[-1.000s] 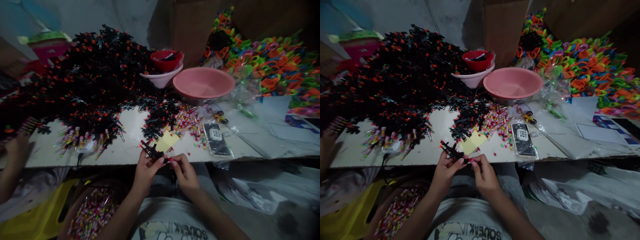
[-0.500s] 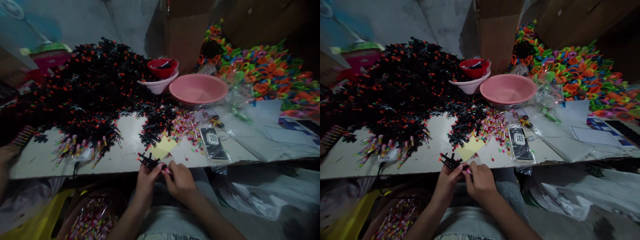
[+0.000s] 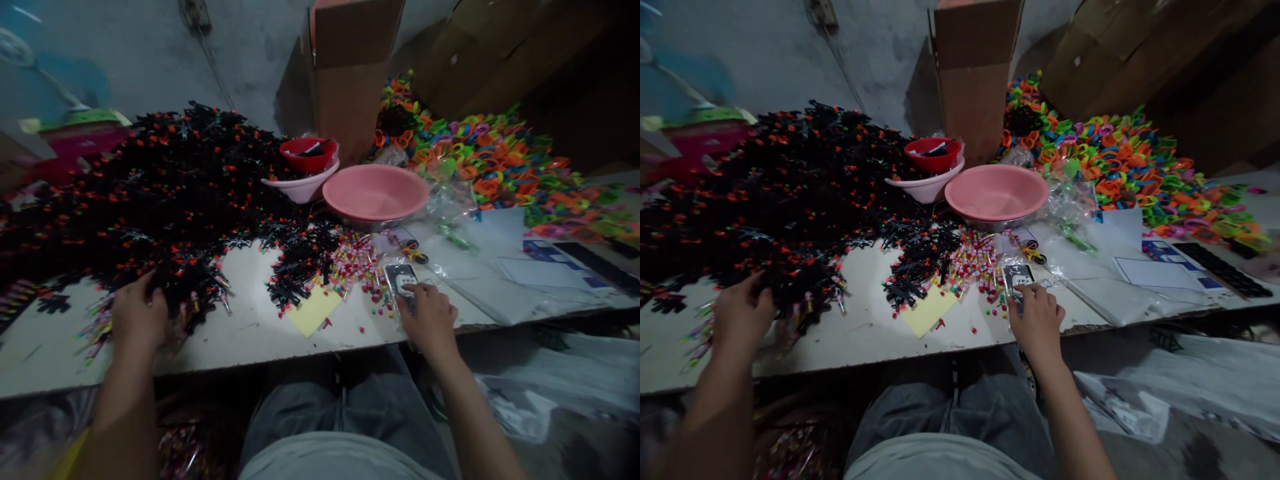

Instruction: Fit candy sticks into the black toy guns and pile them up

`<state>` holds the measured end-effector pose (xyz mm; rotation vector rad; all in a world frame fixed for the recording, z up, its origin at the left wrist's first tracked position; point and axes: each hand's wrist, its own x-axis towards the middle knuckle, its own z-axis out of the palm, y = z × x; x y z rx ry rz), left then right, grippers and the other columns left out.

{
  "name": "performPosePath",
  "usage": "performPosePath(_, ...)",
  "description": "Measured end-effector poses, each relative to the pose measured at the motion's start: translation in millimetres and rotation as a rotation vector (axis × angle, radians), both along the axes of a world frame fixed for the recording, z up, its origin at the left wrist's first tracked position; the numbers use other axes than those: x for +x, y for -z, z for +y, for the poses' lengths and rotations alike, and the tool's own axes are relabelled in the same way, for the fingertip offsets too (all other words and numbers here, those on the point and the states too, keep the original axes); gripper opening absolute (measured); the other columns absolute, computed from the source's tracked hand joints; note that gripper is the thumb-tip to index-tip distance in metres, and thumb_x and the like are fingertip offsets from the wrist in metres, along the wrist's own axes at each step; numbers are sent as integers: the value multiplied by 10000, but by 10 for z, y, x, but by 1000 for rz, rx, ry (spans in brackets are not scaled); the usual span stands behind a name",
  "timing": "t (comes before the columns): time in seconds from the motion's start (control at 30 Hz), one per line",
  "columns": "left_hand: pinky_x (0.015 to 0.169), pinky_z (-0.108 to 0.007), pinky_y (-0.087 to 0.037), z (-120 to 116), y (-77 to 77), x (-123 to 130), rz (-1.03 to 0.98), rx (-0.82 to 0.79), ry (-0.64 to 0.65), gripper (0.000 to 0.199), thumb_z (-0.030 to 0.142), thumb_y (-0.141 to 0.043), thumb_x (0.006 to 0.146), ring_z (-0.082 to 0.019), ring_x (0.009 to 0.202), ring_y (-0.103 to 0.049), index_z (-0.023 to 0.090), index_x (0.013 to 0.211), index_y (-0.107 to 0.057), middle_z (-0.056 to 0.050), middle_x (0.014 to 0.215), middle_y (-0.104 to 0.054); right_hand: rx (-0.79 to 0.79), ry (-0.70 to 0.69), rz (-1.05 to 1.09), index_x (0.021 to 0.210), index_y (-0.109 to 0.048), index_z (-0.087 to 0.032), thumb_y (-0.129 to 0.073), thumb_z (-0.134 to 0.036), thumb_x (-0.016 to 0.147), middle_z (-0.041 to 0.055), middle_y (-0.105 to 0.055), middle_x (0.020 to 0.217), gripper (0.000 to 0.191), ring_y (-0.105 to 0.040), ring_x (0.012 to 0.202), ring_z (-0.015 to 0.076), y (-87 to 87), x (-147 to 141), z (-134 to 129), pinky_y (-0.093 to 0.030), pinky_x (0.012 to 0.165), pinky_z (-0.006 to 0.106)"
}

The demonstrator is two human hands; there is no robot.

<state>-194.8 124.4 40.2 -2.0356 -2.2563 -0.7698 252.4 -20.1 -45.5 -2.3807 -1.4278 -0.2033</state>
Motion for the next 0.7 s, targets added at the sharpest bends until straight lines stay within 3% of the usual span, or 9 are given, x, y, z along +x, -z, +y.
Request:
performPosePath(0.1, 1040, -506, -363, 28, 10, -21, 91, -23, -88, 516, 379, -384, 910, -364, 1245, -445, 92, 1334, -444, -135, 1308, -495, -30, 43, -3, 1163, -582, -196, -490, -362, 895, 142, -552, 1193, 328, -486, 1066, 307, 17, 97, 12, -366, 821, 440)
performPosePath(0.2, 1048, -572, -325, 4, 129, 43, 104, 11, -106, 535, 406, -450, 889, -432, 1286, -391, 83, 1315, -471, -188, 1421, -398, -71, 102, -8, 1233, -528, -149, -468, -404, 906, 175, -563, 1190, 419, -493, 1079, 326, 64, 175, 57, -369, 826, 454)
performPosePath(0.3, 1059, -630, -254, -64, 266, 168, 85, 103, -35, 529, 403, -505, 866, -473, 1312, -334, 83, 1288, -501, -220, 1462, -339, -128, 112, -2, 1256, -506, -109, -484, -502, 884, 190, -593, 1159, 542, -515, 1063, 335, 97, 221, 135, -363, 835, 460)
performPosePath(0.4, 1079, -594, -249, -226, 384, 417, 4, 170, 140, 479, 365, -537, 849, -441, 1313, -355, 98, 1247, -538, -215, 1448, -361, -127, 112, -2, 1234, -530, -95, -520, -501, 863, 182, -620, 1136, 550, -532, 1053, 333, 104, 247, 214, -349, 854, 465)
performPosePath(0.53, 1113, -492, -265, -633, 538, 982, -373, 42, 414, 446, 379, -602, 799, -343, 1289, -425, 171, 1194, -590, -159, 1353, -493, 45, 80, 54, 1200, -572, -109, -553, -404, 846, 163, -641, 1123, 462, -550, 1048, 325, 101, 262, 243, -362, 870, 467)
performPosePath(0.7, 955, -397, -465, -1084, 653, 1751, -1117, -532, 602, 486, 456, -576, 827, -248, 1083, -598, 205, 1241, -545, -130, 1242, -601, 464, -186, 420, 1169, -558, -165, -633, -465, 787, 105, -650, 1024, 492, -600, 872, 233, 85, -150, 42, -473, 789, 390)
